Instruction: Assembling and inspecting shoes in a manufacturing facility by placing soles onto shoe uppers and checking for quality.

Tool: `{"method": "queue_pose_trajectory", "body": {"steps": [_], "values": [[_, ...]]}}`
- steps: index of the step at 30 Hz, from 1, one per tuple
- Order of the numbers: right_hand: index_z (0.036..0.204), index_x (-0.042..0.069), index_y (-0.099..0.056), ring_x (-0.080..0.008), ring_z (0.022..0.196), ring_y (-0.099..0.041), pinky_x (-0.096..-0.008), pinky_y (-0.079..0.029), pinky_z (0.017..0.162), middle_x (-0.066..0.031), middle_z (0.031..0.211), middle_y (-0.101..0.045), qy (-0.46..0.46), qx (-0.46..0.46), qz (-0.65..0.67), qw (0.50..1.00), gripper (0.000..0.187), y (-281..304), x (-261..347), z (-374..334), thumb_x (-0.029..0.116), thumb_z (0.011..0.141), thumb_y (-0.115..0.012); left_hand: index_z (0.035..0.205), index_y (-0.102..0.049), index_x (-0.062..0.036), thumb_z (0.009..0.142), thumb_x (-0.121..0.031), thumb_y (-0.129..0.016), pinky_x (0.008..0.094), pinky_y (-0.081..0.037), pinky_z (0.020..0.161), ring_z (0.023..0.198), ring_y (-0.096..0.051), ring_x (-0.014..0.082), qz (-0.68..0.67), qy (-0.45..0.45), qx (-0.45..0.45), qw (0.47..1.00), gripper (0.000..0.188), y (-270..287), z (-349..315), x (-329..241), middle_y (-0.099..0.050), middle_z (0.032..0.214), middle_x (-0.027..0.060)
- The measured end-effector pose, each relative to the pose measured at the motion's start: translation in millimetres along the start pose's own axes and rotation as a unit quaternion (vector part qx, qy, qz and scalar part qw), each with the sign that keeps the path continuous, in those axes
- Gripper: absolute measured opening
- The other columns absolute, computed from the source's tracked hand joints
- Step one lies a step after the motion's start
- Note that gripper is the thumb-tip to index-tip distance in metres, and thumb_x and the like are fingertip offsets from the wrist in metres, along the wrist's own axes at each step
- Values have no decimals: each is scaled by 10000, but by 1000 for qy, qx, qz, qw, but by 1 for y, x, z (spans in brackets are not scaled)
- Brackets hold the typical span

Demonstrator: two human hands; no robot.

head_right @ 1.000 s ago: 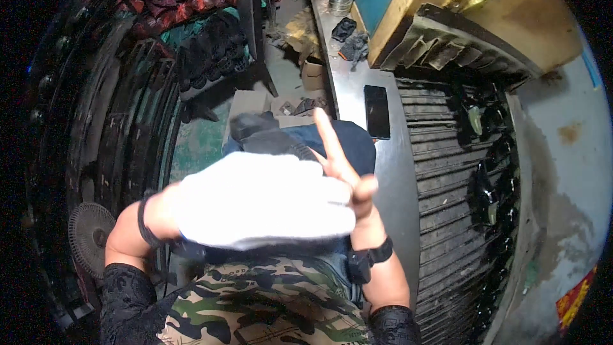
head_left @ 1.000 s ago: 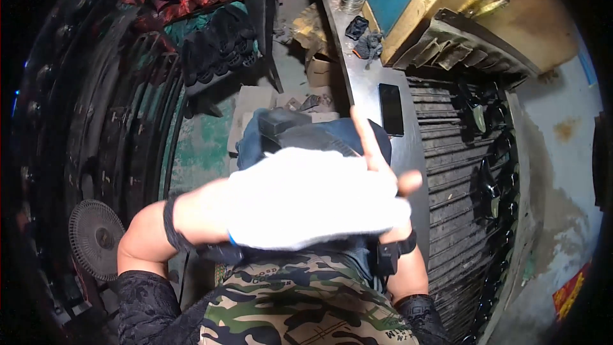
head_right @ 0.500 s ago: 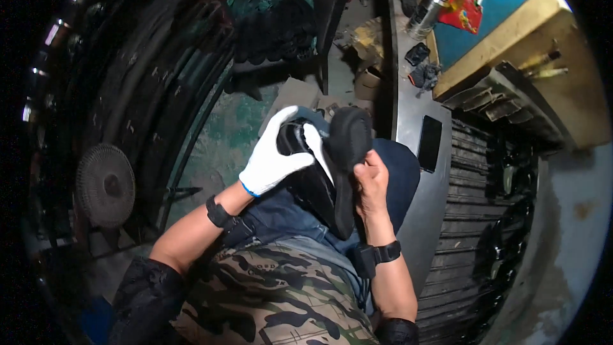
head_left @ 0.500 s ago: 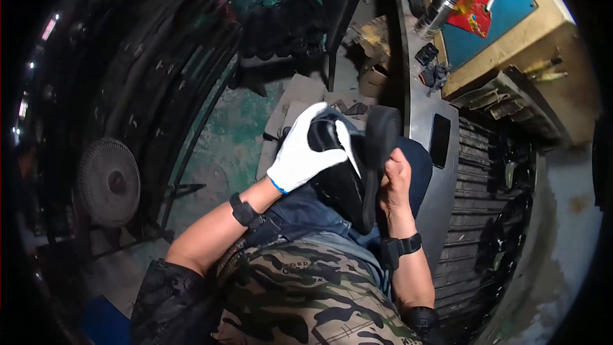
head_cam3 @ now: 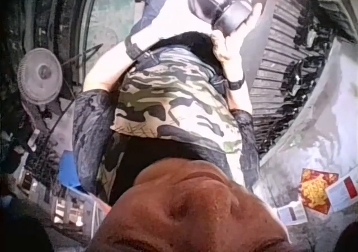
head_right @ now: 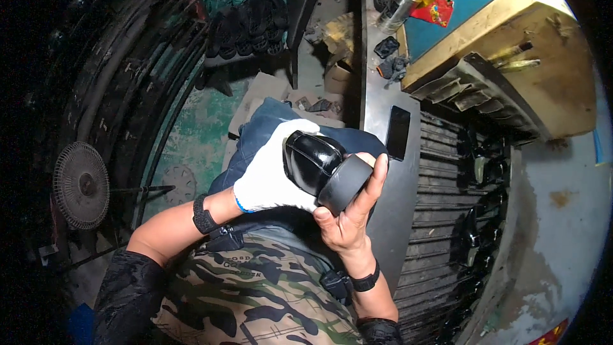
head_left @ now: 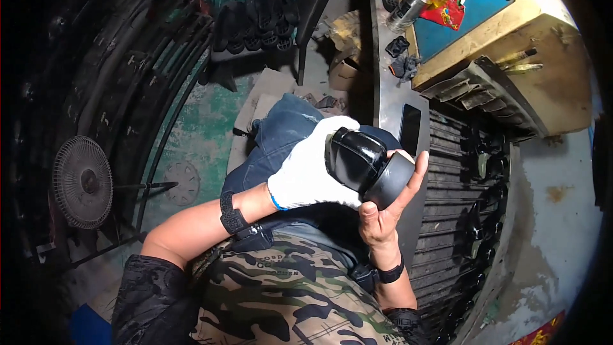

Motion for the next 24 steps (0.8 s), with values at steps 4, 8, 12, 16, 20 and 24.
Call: {"method": "queue_pose_trajectory", "body": {"steps": [4,8,12,16,20,24], "values": [[1611,-6,36,-282,1306,-424,-428,-305,1137,-203,1461,-379,-8,-33,26,999,1186,9,0,-11,666,901,-635,1413,-446,-47,512,-330,-1022,402,-445,1092,1266,-548,284,28,-15,63,998,1106,-13,8,-23,-536,1368,149],[1600,46,48,-316,1273,-450,-463,-341,1113,-231,1415,-386,-25,-119,104,987,1238,29,12,-14,637,840,-731,1315,-565,-58,546,-273,-1010,409,-467,1064,1211,-589,291,-24,-41,174,984,914,-31,27,-56,-612,1283,115],[1525,32,-290,-337,1409,-414,-496,-275,1213,-215,1458,-459,-8,-141,310,940,888,41,-4,-12,627,933,-583,1197,-634,-128,644,-242,-944,485,-472,997,1172,-614,349,126,-318,118,932,644,-46,23,-77,-628,1312,118],[1499,3,-338,-306,1474,-345,-456,-238,1243,-208,1571,-371,-102,-185,287,934,704,44,-36,-32,423,979,-559,1152,-653,-156,636,-410,-934,623,-277,1126,1383,-407,465,180,-251,144,940,640,-71,16,-52,-562,1412,156],[1625,43,-96,-318,1485,-343,-468,-297,1220,-200,1641,-258,-224,-158,504,819,864,34,-51,-60,254,975,-624,1425,-492,-120,908,-355,-749,487,-298,1189,1432,-360,392,148,-119,-3,982,623,-64,3,5,-374,1544,196],[1612,-1,-31,-245,1399,-444,-362,-390,1144,-215,1576,-366,-458,-83,458,757,977,3,-100,-90,70,925,-721,1530,-342,-63,935,-146,-712,361,-412,1123,1350,-483,232,-264,310,38,912,705,-77,-17,70,-486,1467,122]]}}
Point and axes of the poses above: each hand's wrist, its own z-axis towards the middle knuckle, its own y-axis out of the back of the hand, x = y × z, the point moved 8 cm from there along z, towards the middle knuckle
